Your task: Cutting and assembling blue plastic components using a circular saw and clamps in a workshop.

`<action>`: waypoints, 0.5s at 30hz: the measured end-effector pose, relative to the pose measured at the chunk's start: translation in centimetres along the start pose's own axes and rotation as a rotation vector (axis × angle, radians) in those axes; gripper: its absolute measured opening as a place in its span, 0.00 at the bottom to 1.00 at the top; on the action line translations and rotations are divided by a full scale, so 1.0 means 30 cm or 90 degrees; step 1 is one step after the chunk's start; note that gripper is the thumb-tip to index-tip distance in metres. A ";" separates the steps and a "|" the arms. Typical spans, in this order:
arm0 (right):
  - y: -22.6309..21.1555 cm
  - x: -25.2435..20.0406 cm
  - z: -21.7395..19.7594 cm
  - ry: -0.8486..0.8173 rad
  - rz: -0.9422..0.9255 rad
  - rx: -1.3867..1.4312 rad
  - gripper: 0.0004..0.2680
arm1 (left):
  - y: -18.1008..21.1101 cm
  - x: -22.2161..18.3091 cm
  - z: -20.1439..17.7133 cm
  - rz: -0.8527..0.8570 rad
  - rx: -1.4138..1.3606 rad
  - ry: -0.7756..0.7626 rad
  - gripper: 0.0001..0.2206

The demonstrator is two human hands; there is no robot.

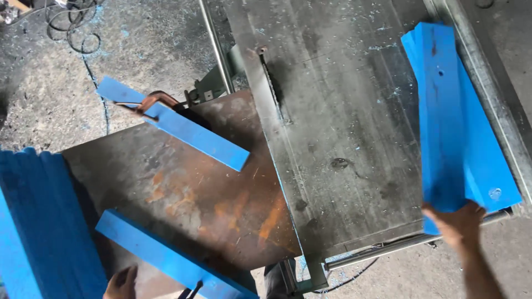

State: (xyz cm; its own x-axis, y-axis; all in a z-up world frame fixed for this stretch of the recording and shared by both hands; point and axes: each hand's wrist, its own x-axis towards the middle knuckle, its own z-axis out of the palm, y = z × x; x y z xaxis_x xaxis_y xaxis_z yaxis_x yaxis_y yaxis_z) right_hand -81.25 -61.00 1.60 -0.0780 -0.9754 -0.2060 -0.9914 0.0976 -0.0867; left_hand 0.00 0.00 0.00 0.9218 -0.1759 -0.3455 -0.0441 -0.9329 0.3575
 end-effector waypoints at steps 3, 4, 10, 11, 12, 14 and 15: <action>-0.329 -0.293 -0.091 -0.065 0.114 0.231 0.34 | 0.419 0.001 0.022 0.083 0.024 -0.046 0.19; -0.415 -0.384 -0.084 -0.076 0.167 0.240 0.33 | 0.559 -0.078 -0.012 0.151 0.033 -0.098 0.19; -0.892 -0.924 0.058 -0.122 0.269 0.191 0.49 | 0.667 -0.031 0.249 0.221 -0.083 -0.368 0.17; -0.974 -0.967 0.064 -0.116 0.271 0.192 0.49 | 0.727 -0.054 0.251 0.226 -0.086 -0.370 0.17; -1.059 -1.010 0.073 -0.131 0.269 0.172 0.49 | 0.785 -0.075 0.254 0.242 -0.088 -0.422 0.17; -1.218 -1.112 0.076 -0.156 0.268 0.144 0.50 | 0.856 -0.131 0.198 0.246 -0.085 -0.477 0.16; -1.293 -1.151 0.075 -0.180 0.293 0.145 0.49 | 0.893 -0.153 0.160 0.286 -0.045 -0.491 0.16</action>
State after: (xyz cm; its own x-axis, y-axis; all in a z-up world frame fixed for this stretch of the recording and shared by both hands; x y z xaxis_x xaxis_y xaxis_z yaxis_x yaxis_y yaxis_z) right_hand -39.85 -30.65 9.90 -0.4337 -0.7346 -0.5218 -0.8121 0.5696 -0.1270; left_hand -7.27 -25.68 6.99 0.3065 -0.7061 -0.6384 -0.2908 -0.7081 0.6435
